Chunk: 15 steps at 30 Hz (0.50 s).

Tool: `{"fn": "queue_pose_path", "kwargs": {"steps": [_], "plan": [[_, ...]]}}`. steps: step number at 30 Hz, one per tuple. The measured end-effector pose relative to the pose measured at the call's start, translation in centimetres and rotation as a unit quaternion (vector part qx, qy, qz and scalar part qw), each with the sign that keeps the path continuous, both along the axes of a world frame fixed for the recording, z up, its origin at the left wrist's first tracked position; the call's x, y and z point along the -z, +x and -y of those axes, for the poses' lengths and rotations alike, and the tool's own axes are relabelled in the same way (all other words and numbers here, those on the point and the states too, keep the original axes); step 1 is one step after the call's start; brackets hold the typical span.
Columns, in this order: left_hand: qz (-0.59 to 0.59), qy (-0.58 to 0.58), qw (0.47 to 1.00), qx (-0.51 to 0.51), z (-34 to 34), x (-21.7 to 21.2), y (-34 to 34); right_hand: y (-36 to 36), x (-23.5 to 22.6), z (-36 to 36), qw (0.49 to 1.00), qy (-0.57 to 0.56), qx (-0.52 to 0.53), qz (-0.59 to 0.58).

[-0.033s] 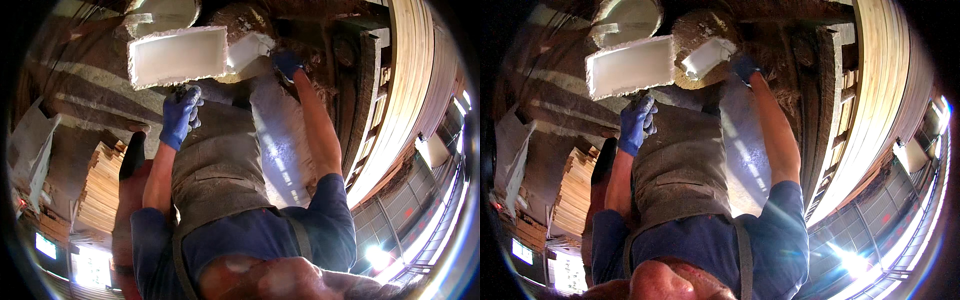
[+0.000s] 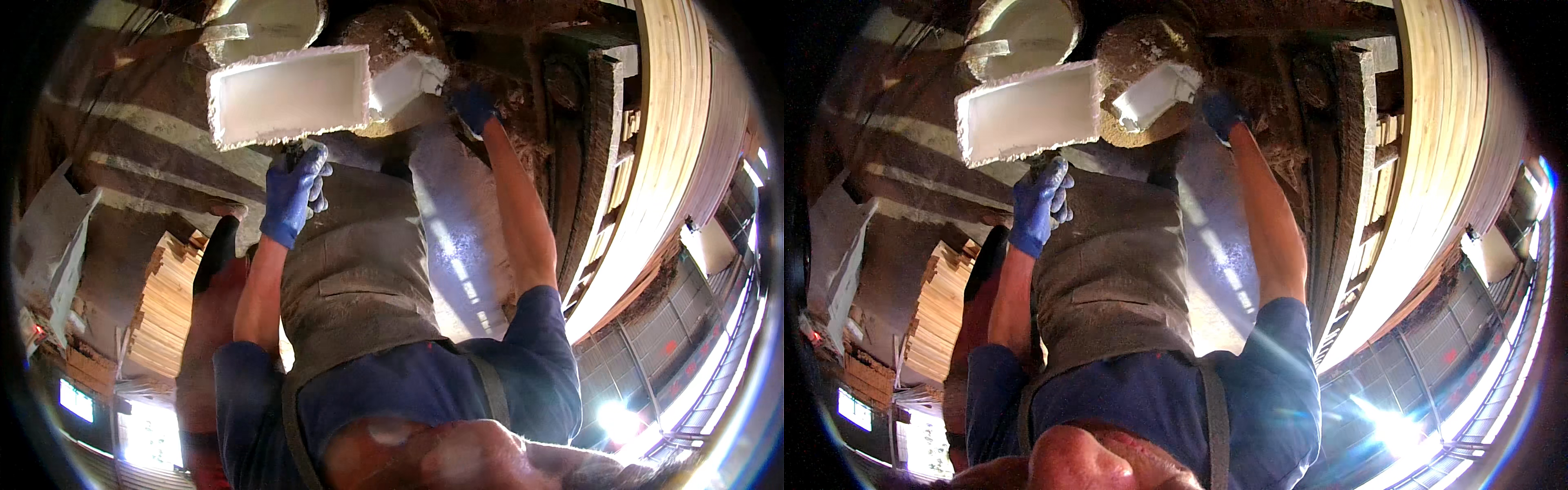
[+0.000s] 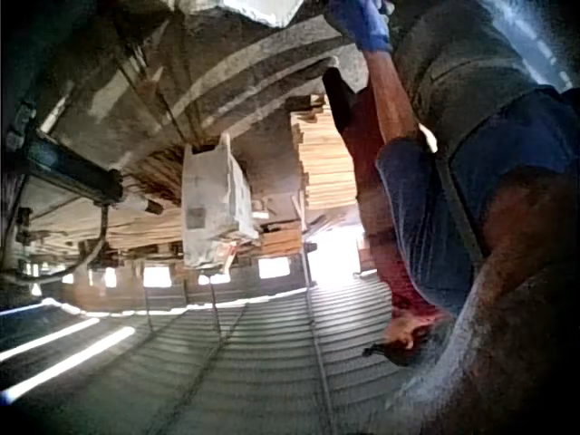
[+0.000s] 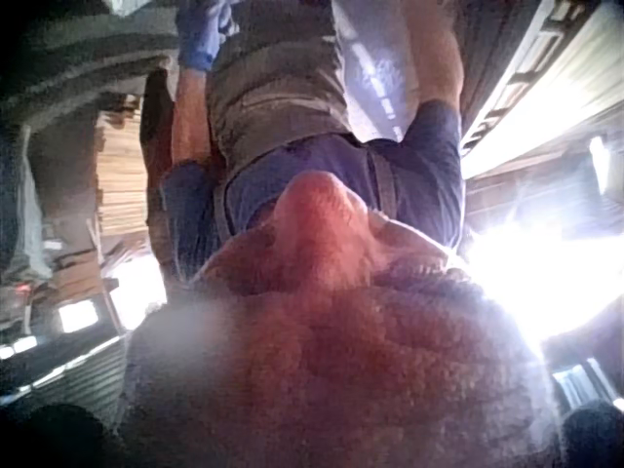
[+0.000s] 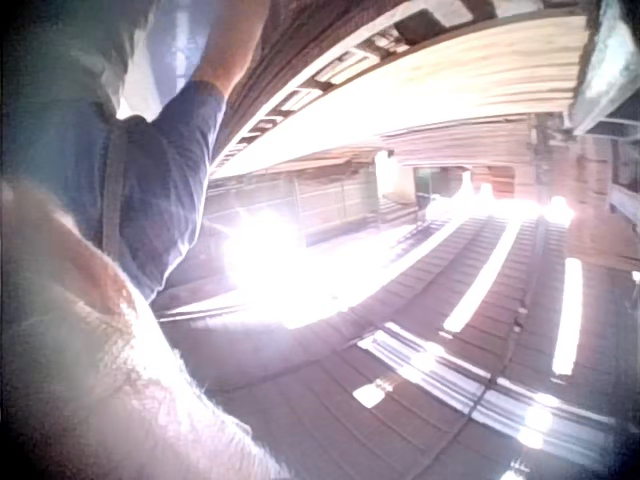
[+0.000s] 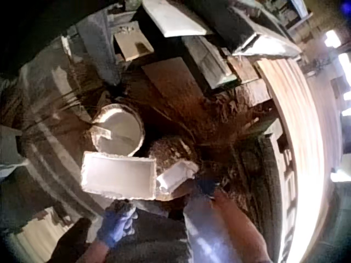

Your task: The person applies a white adhesive to long wooden planks using a brush and a container. They dip the brush into the adhesive and spread it evenly across the surface of the planks. The person then moves to a control panel to operate a machine, likely to process the treated wood.

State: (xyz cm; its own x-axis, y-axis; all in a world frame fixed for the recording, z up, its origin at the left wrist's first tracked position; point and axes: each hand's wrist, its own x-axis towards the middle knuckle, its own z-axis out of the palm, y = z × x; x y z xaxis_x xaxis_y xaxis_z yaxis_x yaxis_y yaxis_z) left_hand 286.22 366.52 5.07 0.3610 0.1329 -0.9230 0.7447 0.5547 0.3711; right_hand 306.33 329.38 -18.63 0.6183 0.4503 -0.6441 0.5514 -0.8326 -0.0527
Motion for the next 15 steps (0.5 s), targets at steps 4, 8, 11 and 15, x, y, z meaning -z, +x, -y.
{"fn": "queue_pose_path", "kwargs": {"steps": [4,8,11,15], "plan": [[-0.012,0.018,1.0,0.019,1.1,0.2,0.4,-2.7,-0.8,1.7,0.855,0.318,0.358,-0.199],[-0.029,0.018,0.999,0.003,3.1,1.0,-0.5,-4.7,1.7,1.5,0.702,0.358,0.531,-0.311],[-0.056,0.028,0.998,0.005,4.5,0.9,-0.1,-5.2,3.9,-0.1,0.567,0.388,0.628,-0.365],[-0.066,0.037,0.997,0.001,6.1,1.9,-0.3,-5.8,2.7,-1.4,0.667,0.499,0.48,-0.274]]}}
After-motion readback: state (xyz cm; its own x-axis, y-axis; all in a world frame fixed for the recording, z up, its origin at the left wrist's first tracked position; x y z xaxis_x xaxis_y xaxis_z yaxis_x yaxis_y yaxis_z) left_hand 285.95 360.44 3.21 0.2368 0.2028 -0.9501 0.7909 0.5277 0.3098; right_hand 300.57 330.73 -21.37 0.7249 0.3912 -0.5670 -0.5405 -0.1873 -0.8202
